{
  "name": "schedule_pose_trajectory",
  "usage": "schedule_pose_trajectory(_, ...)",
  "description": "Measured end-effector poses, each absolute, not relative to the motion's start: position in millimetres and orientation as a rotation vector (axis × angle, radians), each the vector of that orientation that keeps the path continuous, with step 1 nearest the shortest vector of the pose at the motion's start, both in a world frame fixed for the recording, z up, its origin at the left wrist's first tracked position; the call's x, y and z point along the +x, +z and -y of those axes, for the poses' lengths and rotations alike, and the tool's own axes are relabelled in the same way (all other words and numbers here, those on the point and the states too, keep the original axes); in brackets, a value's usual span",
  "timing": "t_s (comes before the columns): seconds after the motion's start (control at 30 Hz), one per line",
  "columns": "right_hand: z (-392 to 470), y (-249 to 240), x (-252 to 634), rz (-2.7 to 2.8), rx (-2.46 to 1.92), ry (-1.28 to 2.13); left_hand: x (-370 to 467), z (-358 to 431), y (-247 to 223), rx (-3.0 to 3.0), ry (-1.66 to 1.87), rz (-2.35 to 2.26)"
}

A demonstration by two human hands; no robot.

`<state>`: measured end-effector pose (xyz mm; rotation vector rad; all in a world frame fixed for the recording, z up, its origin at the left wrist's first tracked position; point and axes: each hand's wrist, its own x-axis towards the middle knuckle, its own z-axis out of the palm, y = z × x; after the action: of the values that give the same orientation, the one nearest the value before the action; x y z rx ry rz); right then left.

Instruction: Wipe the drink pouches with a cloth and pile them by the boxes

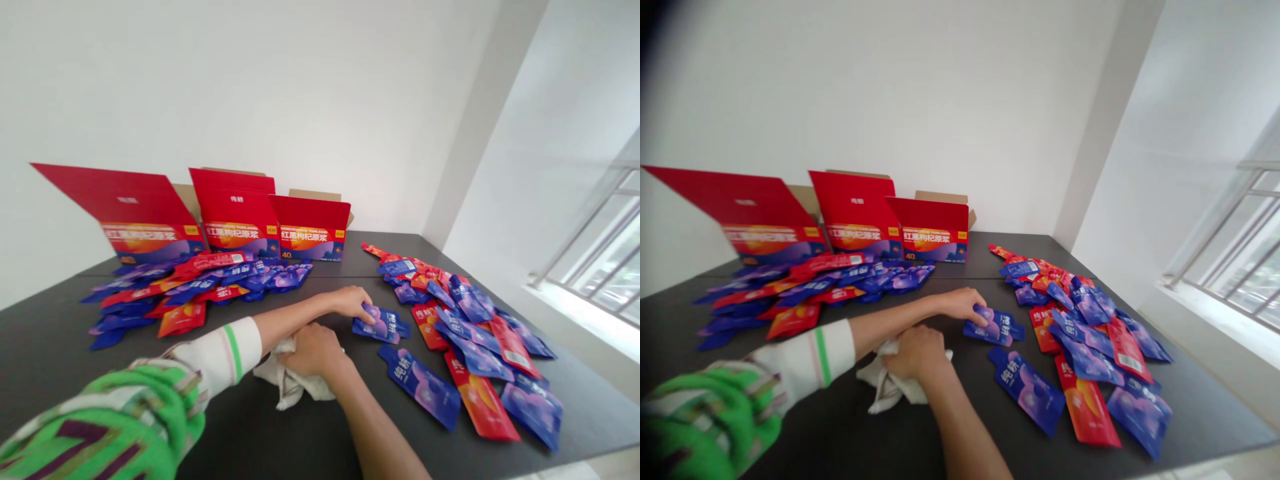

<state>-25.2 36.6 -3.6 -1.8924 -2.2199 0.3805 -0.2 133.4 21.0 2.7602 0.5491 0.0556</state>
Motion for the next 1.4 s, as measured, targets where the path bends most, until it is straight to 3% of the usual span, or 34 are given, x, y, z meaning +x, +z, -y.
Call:
schedule_pose_trajectory(0.33, -42.8, 3.2, 4.6, 1.767, -2.311, 0.298, -156.7, -133.1, 65.1, 2.605, 0.735, -0.985)
schedule_pose_trajectory(0.53, -39.2, 20.9, 11.3, 1.673, -2.300, 0.168, -234.3, -88.8, 27.0, 2.214, 0.466, -1.059)
schedule_pose_trajectory(0.77, -26.9, 5.1, -50.9, 2.217, -1.873, 0.110, -233.5, -68.9, -7.2, 2.222, 0.349, -1.017)
schedule_pose_trajectory(0.97, -33.9, 1.8, -49.2, 1.993, -2.224, -0.074, -232.4, -75.1, -10.2, 2.191, 0.355, -1.004)
schedule_pose_trajectory(1.17, -29.5, -0.8, -54.6, 2.272, -1.926, -0.003, -232.9, -75.0, -14.2, 2.204, 0.390, -1.014)
schedule_pose_trajectory(1.3, -31.9, -2.4, -51.3, 2.076, -2.201, -0.075, -232.7, -73.8, -11.6, 2.227, 0.377, -1.042)
schedule_pose_trajectory(1.4, -30.6, -3.3, -50.7, 2.153, -2.127, -0.066, -232.8, -73.3, -11.0, 2.215, 0.366, -1.043)
